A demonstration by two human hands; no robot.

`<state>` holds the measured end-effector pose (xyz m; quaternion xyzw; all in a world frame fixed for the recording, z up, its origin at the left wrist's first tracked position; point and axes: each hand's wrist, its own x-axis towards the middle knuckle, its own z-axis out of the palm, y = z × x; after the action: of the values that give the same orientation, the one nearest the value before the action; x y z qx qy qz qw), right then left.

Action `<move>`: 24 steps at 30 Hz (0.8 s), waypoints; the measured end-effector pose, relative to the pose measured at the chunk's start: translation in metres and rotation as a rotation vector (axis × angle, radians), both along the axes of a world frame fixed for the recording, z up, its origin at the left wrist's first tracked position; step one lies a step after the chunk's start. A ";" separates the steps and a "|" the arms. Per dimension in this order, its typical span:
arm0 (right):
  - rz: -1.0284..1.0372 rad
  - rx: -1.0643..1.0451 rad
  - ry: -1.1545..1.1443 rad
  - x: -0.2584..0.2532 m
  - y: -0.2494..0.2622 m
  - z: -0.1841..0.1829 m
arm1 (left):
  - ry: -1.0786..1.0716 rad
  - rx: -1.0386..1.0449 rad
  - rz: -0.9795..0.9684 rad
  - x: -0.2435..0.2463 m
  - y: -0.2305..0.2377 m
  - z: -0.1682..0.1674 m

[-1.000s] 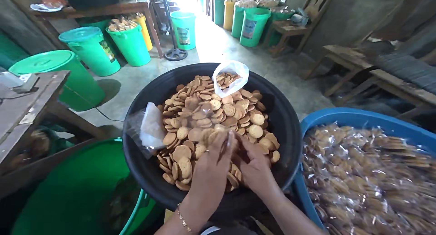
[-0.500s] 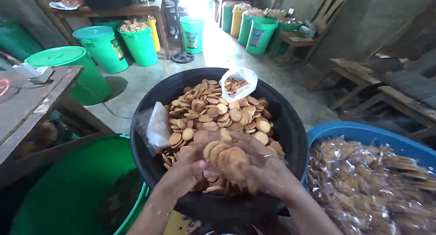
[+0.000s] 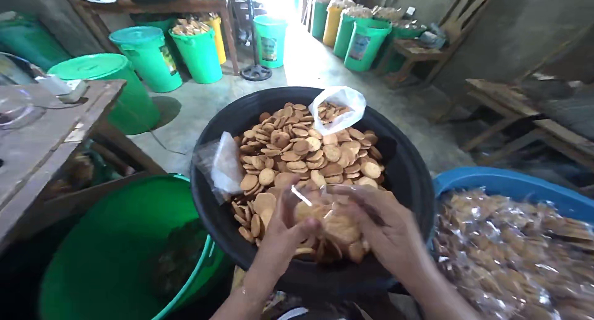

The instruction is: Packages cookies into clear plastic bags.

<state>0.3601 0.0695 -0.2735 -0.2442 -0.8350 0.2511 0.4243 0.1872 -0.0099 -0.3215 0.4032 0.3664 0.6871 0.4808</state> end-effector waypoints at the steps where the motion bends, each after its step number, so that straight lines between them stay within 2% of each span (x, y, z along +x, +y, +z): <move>1: -0.026 0.112 -0.024 0.001 0.001 -0.001 | 0.171 -0.029 0.078 -0.002 -0.003 0.004; 3: 0.109 0.116 -0.033 0.002 0.001 -0.004 | 0.336 -0.008 0.055 -0.002 -0.015 0.010; 5: 0.372 -0.054 -0.026 0.000 -0.001 -0.009 | 0.307 0.027 -0.021 0.007 -0.025 0.014; 6: 0.402 -0.095 -0.011 -0.003 -0.003 -0.014 | 0.239 0.014 -0.028 0.011 -0.025 0.014; 7: 0.330 -0.081 0.015 -0.008 -0.007 -0.019 | 0.155 -0.019 -0.004 0.015 -0.025 0.012; 9: 0.052 0.107 0.023 -0.018 -0.017 -0.031 | -0.008 -0.100 0.058 0.019 -0.024 0.010; 11: -0.046 0.264 0.001 -0.021 -0.023 -0.044 | -0.107 -0.176 0.096 0.022 -0.022 0.011; 14: 0.186 0.333 -0.079 -0.012 -0.024 -0.056 | -0.298 -0.339 0.069 0.027 -0.021 0.013; 17: 0.345 0.417 -0.222 0.009 -0.019 -0.054 | -0.527 -0.527 -0.095 0.028 -0.023 0.014; 18: 0.379 0.408 -0.214 0.018 -0.018 -0.052 | -0.503 -0.562 -0.200 0.028 -0.024 0.011; 19: 0.429 0.345 -0.183 0.028 -0.018 -0.050 | -0.377 -0.531 -0.314 0.027 -0.025 0.005; 20: 0.477 0.245 -0.133 0.038 -0.019 -0.048 | -0.126 -0.450 -0.371 0.023 -0.028 0.001; 21: 0.499 0.131 -0.070 0.051 -0.019 -0.047 | 0.258 -0.366 -0.328 0.013 -0.034 0.003; 23: 0.382 0.000 0.021 0.085 -0.009 -0.044 | 1.027 -0.311 0.131 -0.016 -0.047 0.007; 24: 0.242 -0.032 0.032 0.108 -0.002 -0.042 | 1.291 -0.298 0.342 -0.040 -0.048 0.002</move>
<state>0.4681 0.0672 -0.3153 -0.1445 -0.8475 0.3176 0.4001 0.1474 -0.0581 -0.3195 0.5982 0.7287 0.3177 0.1011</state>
